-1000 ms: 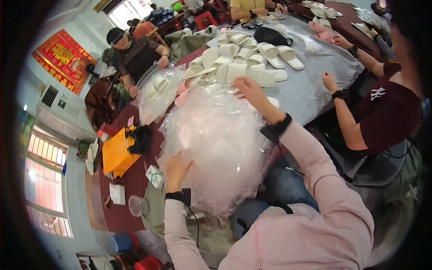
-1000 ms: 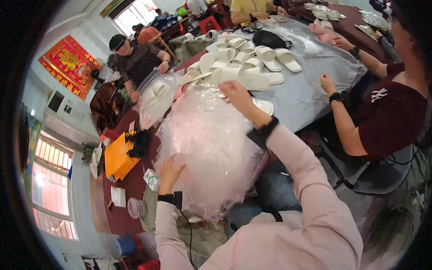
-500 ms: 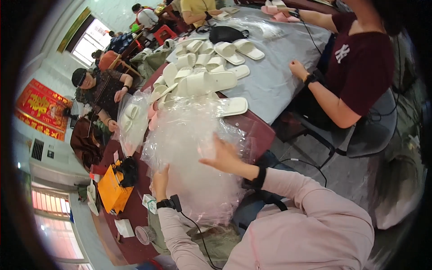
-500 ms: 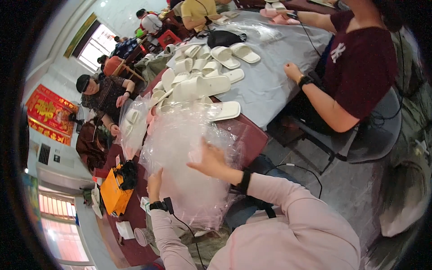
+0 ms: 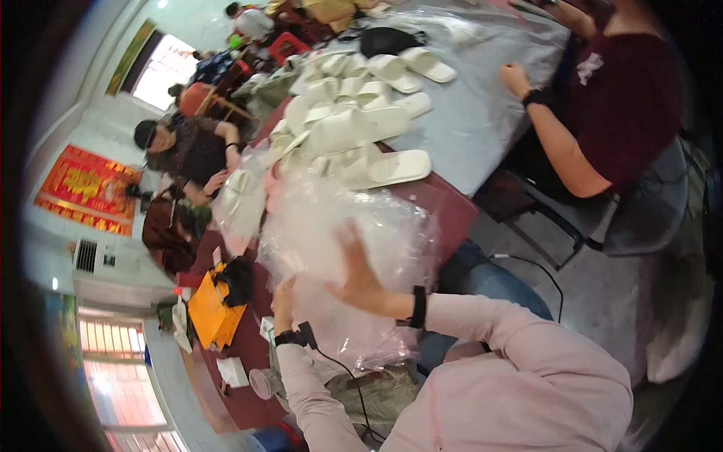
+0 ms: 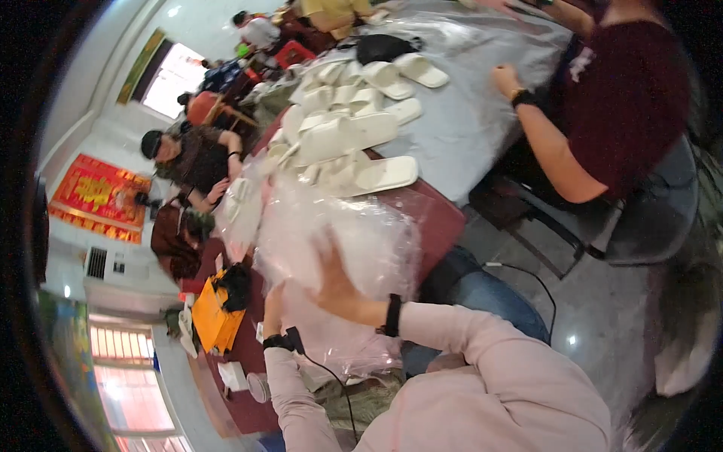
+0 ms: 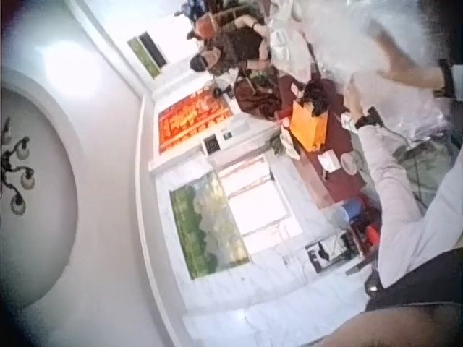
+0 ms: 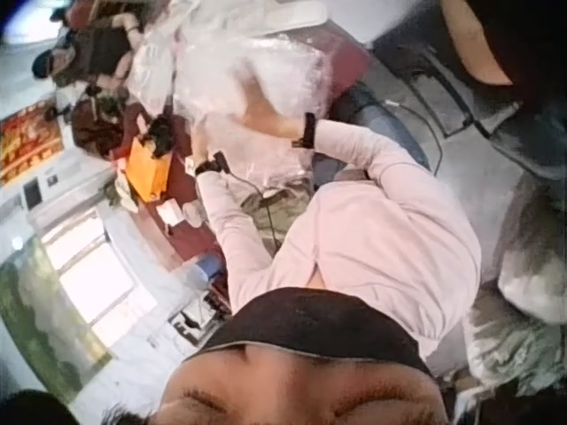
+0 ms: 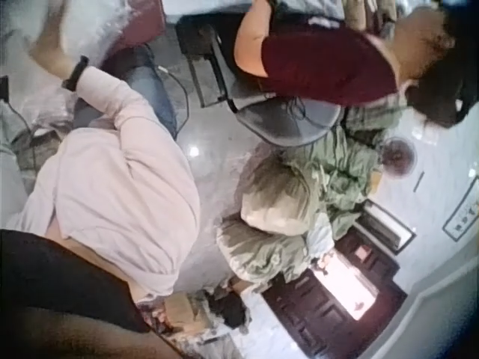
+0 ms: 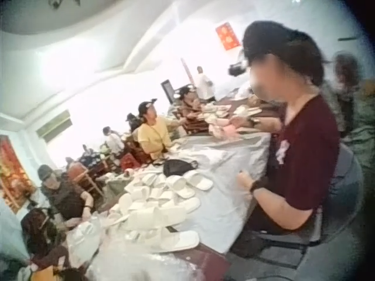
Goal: The recorder is sorting and packaging white and pink slippers into plastic bags at a factory table.
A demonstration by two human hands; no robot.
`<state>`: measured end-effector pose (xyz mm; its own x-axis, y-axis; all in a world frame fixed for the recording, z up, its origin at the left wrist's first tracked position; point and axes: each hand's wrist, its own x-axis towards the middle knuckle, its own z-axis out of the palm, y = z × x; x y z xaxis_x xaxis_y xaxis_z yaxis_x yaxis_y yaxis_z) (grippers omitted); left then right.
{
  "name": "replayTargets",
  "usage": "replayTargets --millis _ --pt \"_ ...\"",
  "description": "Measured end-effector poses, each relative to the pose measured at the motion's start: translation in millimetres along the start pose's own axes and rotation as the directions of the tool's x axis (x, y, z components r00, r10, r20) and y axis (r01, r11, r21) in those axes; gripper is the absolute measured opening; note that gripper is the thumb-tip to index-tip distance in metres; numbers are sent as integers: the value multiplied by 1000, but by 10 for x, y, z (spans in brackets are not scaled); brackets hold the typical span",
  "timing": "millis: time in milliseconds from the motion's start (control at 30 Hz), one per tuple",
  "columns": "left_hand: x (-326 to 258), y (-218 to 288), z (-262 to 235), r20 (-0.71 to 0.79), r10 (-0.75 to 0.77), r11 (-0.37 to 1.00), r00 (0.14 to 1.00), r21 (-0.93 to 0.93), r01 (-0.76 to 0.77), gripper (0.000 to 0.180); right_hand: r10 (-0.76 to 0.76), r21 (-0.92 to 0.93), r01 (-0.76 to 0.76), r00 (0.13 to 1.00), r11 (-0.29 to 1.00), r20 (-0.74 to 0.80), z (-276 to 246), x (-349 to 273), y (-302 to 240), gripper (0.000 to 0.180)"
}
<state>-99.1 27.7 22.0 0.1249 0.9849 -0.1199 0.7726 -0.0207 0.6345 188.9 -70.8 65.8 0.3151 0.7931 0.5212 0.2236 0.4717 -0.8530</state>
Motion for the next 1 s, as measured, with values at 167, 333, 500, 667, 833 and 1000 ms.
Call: replayTargets --millis 167,333,500,667,833,1000 --pt "-78 422 60 -134 -196 839 971 489 237 50 503 -91 -525 844 846 -185 -114 -69 517 121" --pt "-289 958 92 -156 -294 947 943 90 310 66 648 174 -630 759 757 -68 -161 99 478 119" --pt "-215 277 148 -331 -201 978 922 -126 168 69 690 334 -886 460 321 558 -277 408 265 76" --pt "-164 34 79 -269 -240 964 933 43 261 50 568 -151 -548 784 823 252 76 296 154 58" --pt "-452 -259 -184 -172 157 902 972 426 -71 38 287 -150 -260 936 954 203 333 135 -57 66" --pt "-689 439 -114 -99 -163 877 982 -471 98 37 387 167 -600 678 782 625 -60 446 -248 74"
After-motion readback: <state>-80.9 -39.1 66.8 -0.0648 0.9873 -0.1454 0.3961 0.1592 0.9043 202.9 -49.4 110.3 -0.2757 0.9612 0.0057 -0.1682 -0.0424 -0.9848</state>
